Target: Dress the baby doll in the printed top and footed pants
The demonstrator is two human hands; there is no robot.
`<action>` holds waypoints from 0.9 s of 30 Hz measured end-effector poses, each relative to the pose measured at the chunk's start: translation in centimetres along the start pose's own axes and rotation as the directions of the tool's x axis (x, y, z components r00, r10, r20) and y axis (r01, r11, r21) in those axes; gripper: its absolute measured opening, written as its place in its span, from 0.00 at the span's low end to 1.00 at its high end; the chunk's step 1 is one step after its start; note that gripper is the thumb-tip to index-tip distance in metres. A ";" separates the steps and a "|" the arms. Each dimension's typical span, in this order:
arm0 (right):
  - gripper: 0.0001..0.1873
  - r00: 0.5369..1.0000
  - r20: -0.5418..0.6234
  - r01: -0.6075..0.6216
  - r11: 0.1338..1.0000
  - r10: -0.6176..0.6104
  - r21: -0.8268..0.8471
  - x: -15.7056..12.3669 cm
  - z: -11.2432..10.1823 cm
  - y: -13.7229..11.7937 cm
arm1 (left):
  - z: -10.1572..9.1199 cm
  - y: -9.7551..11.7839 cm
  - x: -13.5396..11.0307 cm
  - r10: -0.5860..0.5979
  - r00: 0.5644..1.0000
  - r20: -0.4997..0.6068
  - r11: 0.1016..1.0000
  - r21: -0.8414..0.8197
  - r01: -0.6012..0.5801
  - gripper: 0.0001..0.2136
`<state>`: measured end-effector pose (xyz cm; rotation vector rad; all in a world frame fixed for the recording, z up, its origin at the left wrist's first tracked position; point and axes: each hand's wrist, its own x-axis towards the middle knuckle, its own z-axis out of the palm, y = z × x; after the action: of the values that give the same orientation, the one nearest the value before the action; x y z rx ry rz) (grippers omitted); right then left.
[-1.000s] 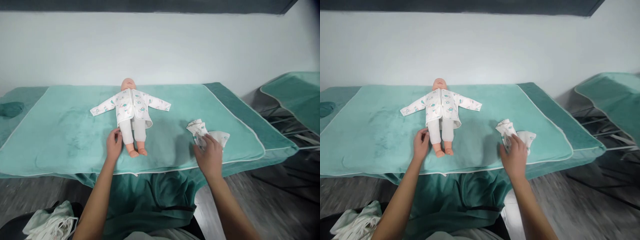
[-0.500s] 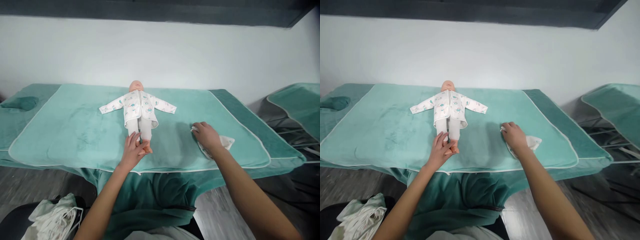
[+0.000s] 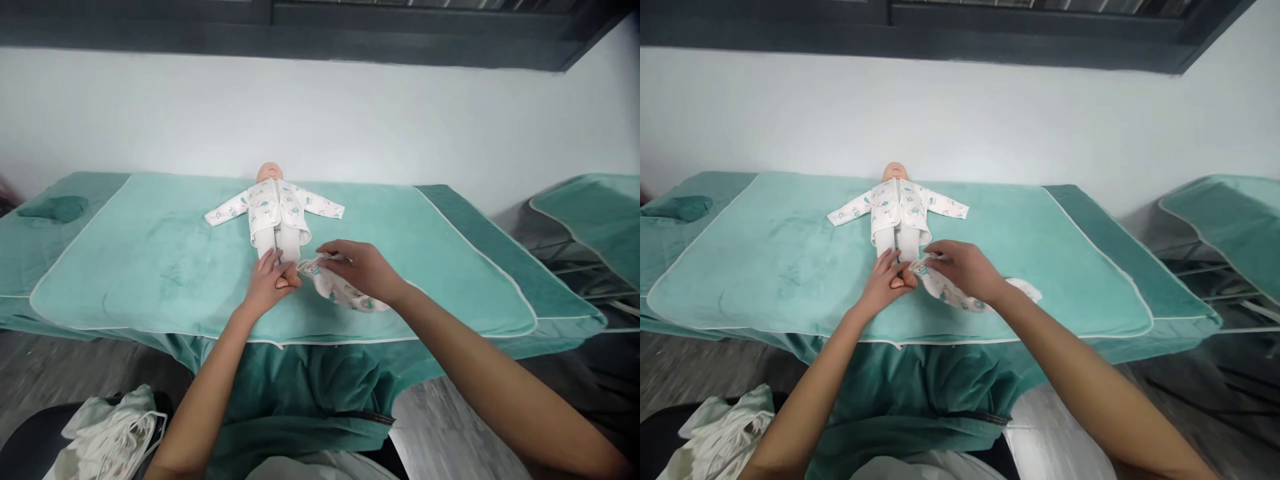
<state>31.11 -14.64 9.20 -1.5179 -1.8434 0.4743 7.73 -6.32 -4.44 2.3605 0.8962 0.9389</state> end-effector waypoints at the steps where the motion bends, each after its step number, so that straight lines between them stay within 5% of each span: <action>1: 0.13 1.000 -0.008 0.027 0.999 -0.027 0.044 0.3 0.4 -0.8 | -0.6 0.7 -0.3 -0.025 1.000 -0.008 0.995 -0.094 0.024 0.26; 5: 0.12 0.997 -0.077 0.013 0.981 0.002 0.196 1.6 2.7 -2.5 | -3.3 4.0 -1.8 -0.161 0.979 -0.124 0.893 -0.441 0.091 0.17; 8: 0.12 0.984 -0.133 -0.069 0.943 0.118 0.327 2.8 4.5 -3.3 | -4.9 5.6 -2.1 -0.158 0.971 -0.182 0.897 -0.437 0.064 0.20; 11: 0.15 0.981 -0.091 -0.109 0.878 0.170 0.466 3.6 5.8 -4.3 | -6.4 5.7 -1.4 -0.148 0.955 -0.257 0.933 -0.357 0.048 0.09; 13: 0.17 0.993 -0.046 -0.071 0.846 0.112 0.528 4.0 6.2 -4.8 | -7.6 5.7 -0.7 -0.170 0.931 -0.323 0.926 -0.375 0.039 0.03; 20: 0.11 0.990 0.043 0.098 0.861 -0.137 0.500 4.2 4.7 -6.7 | -11.7 9.3 1.9 -0.317 0.848 -0.424 0.790 -0.613 -0.011 0.06; 24: 0.22 0.965 0.068 0.147 0.740 -0.253 0.656 4.3 3.3 -8.5 | -12.9 11.6 3.1 -0.268 0.881 -0.390 0.832 -0.555 0.007 0.07; 27: 0.20 0.948 0.197 0.084 0.797 -0.248 0.599 4.5 2.4 -9.1 | -13.9 12.5 3.7 -0.249 0.934 -0.257 0.836 -0.544 0.074 0.07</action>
<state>22.64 -12.24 14.84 -0.8888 -1.7720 1.0928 4.74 -10.16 13.97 1.6640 0.8079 1.3239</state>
